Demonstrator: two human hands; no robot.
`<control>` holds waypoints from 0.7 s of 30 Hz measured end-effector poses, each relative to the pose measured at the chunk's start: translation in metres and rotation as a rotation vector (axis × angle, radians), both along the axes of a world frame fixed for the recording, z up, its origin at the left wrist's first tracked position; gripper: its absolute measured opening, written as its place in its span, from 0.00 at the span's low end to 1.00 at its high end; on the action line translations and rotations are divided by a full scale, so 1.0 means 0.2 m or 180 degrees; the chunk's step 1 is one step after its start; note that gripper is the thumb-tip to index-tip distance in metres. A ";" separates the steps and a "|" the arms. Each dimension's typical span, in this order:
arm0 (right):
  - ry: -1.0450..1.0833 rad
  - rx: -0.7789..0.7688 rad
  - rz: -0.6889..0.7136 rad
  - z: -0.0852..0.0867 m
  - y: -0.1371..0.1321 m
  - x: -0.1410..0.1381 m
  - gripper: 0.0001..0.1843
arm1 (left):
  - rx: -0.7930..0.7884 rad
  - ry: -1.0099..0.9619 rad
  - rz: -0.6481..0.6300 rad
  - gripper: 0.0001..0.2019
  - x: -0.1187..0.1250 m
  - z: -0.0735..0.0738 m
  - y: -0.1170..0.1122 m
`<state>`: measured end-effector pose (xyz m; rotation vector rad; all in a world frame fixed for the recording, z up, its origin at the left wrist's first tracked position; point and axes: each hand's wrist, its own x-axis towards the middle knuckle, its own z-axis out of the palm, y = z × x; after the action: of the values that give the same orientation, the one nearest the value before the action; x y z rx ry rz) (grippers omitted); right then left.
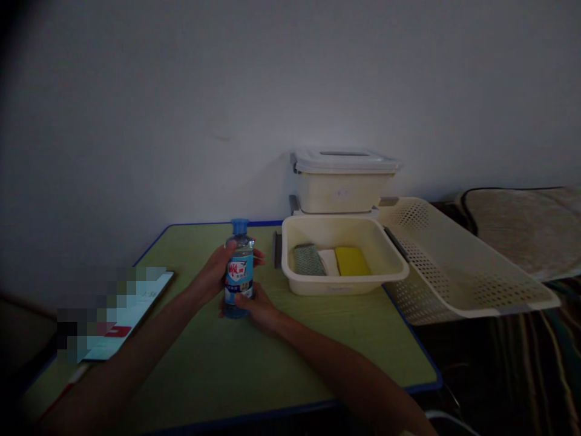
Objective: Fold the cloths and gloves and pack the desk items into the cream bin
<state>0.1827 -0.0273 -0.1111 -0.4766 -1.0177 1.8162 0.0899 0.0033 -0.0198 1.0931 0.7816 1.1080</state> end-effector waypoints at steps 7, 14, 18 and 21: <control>-0.0121 0.0089 -0.0114 -0.03 0.00 -0.02 0.39 | 0.0088 0.0982 -0.0020 0.18 -0.05 -0.13 -0.08; -0.0276 0.0187 0.0004 -0.04 0.00 -0.01 0.39 | 0.0247 0.0909 -0.0104 0.18 -0.07 -0.17 -0.07; -0.0402 0.0242 0.0167 -0.02 0.00 -0.01 0.38 | 0.0163 0.0702 -0.0182 0.20 -0.09 -0.19 -0.07; -0.0684 0.0443 0.0193 0.00 -0.01 0.00 0.34 | 0.0110 0.0609 -0.0258 0.19 -0.10 -0.19 -0.06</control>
<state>0.1829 -0.0302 -0.1115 -0.5694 -1.3088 1.7594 0.0690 -0.0078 -0.0581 1.2623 0.8627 0.9611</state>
